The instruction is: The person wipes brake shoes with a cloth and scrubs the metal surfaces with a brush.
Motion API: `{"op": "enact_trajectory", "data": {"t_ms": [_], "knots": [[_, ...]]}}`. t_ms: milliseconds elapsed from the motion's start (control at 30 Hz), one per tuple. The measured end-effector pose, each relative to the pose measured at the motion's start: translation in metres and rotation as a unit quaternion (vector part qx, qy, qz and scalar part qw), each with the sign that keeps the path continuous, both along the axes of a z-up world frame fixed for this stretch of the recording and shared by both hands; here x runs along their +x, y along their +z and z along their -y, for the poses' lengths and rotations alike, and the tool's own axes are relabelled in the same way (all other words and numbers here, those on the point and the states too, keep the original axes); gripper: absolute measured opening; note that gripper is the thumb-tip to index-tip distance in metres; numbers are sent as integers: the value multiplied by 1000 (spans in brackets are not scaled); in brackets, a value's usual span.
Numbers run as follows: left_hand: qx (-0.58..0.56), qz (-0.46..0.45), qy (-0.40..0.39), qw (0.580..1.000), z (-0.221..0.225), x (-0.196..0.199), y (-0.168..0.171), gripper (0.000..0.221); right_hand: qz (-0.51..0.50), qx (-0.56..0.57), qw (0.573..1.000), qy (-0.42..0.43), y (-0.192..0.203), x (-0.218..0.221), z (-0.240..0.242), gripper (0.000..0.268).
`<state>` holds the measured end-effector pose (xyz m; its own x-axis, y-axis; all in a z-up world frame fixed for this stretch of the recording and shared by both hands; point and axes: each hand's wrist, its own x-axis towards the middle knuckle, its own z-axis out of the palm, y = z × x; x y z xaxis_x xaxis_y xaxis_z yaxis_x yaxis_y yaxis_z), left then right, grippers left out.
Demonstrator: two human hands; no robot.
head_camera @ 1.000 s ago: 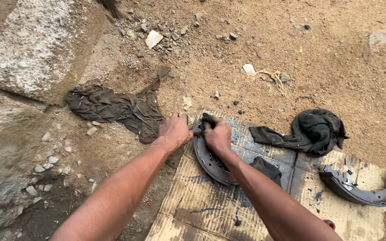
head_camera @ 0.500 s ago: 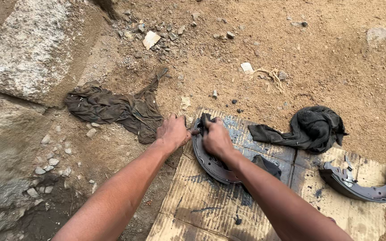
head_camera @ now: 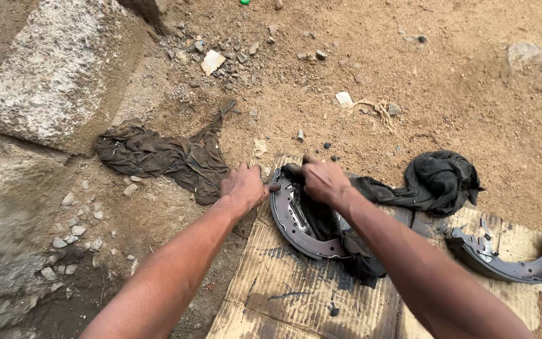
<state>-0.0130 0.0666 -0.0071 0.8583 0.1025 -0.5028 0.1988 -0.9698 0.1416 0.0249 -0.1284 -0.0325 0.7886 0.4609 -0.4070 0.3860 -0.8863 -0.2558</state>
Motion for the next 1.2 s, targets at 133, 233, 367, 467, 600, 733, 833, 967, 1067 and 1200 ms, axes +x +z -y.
{"op": "enact_trajectory", "data": {"t_ms": [133,233,367,467,600,733,833,967,1067,1200], "knots": [[14,2,-13,1000,-3,5,-4,43,64,94,994,-6,-41,-16,14,81],[23,21,-31,999,-2,3,-12,38,-34,-16,999,-6,-42,-15,26,31],[13,-11,-13,1000,-1,1,-4,39,21,84,996,-32,0,-38,24,74],[4,-14,-1,1000,3,0,1,39,-22,92,994,-59,24,-48,-5,67],[9,-1,-1,1000,0,0,-3,36,-18,195,975,-107,12,-46,-15,41],[-8,13,12,1000,0,-1,-7,37,-41,281,927,-245,-12,-33,-25,35],[-3,6,7,1000,1,0,0,39,10,209,943,-259,-13,-28,-33,37],[-10,-3,11,1000,3,0,5,47,30,227,941,-251,-22,-30,-39,36],[-10,-22,18,1000,0,1,5,44,-9,245,933,-262,-37,-25,-39,30],[-2,14,2,1000,2,-4,-3,34,-129,276,901,-308,-38,16,-16,56]]}}
